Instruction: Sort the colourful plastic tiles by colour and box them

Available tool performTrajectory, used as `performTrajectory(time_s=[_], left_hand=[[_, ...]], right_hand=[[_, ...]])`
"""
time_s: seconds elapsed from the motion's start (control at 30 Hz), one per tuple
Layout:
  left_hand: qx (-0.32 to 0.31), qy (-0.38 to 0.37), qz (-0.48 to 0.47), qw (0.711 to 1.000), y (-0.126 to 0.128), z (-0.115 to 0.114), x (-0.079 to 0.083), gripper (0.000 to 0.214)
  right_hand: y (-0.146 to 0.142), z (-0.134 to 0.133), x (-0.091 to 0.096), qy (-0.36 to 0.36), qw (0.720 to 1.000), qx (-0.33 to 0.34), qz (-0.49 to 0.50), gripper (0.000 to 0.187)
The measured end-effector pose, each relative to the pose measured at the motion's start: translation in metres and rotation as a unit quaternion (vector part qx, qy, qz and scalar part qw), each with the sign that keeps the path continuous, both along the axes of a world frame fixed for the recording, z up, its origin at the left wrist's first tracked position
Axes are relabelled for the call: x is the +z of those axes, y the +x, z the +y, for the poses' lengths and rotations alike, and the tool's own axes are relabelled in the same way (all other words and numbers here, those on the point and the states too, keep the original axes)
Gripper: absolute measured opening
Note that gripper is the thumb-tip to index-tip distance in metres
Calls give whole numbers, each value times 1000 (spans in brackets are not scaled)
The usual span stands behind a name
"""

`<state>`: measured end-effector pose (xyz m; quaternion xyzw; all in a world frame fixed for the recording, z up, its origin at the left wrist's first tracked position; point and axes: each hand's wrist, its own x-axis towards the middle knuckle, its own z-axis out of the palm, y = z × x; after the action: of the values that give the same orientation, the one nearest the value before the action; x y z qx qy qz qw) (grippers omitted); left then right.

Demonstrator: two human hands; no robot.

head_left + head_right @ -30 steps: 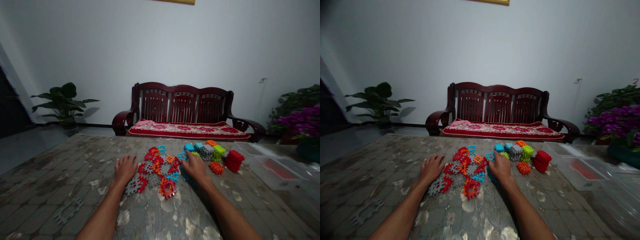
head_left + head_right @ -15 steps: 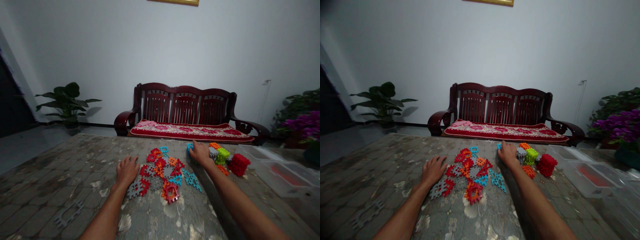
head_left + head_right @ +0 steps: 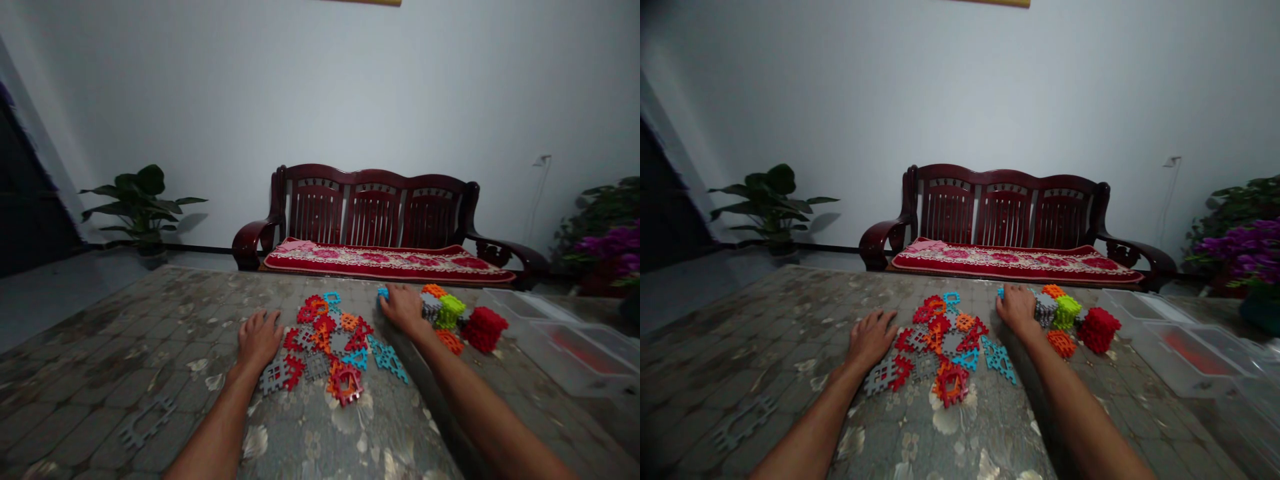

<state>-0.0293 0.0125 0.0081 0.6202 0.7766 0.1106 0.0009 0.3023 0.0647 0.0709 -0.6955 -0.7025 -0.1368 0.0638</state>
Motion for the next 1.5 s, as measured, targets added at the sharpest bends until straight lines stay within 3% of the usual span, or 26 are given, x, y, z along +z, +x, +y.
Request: performTrajectory(time_s=[0.17, 0.3, 0.4, 0.53, 0.8, 1.03, 1.27, 1.43, 1.5], left_hand=[[-3, -1, -5, 1000, 0, -1, 0, 48], [-4, 6, -4, 1000, -1, -1, -1, 48], [-4, 12, -5, 1000, -1, 0, -3, 47], [-9, 23, -13, 1000, -2, 1, -6, 47], [-9, 23, -4, 1000, -2, 0, -4, 46], [-7, 9, 19, 1000, 5, -2, -1, 47], [-10, 47, 1, 999, 23, -4, -8, 47], [-30, 47, -53, 997, 40, -4, -5, 48], [-48, 42, -75, 995, 47, -5, -5, 48]], right_hand=[[-17, -35, -13, -29, 989, 91, 109, 37], [-23, -63, -30, -52, 956, 202, 205, 27], [-25, -72, -39, -39, 936, 248, 247, 31], [-27, -72, -47, -38, 929, 269, 251, 34], [-23, -71, -50, -39, 937, 255, 236, 29], [-18, -67, -59, -1, 930, 186, 317, 32], [-28, -46, -77, 0, 872, 159, 463, 42], [-37, -37, -77, -20, 798, 162, 581, 56], [-36, -37, -76, -11, 786, 155, 598, 61]])
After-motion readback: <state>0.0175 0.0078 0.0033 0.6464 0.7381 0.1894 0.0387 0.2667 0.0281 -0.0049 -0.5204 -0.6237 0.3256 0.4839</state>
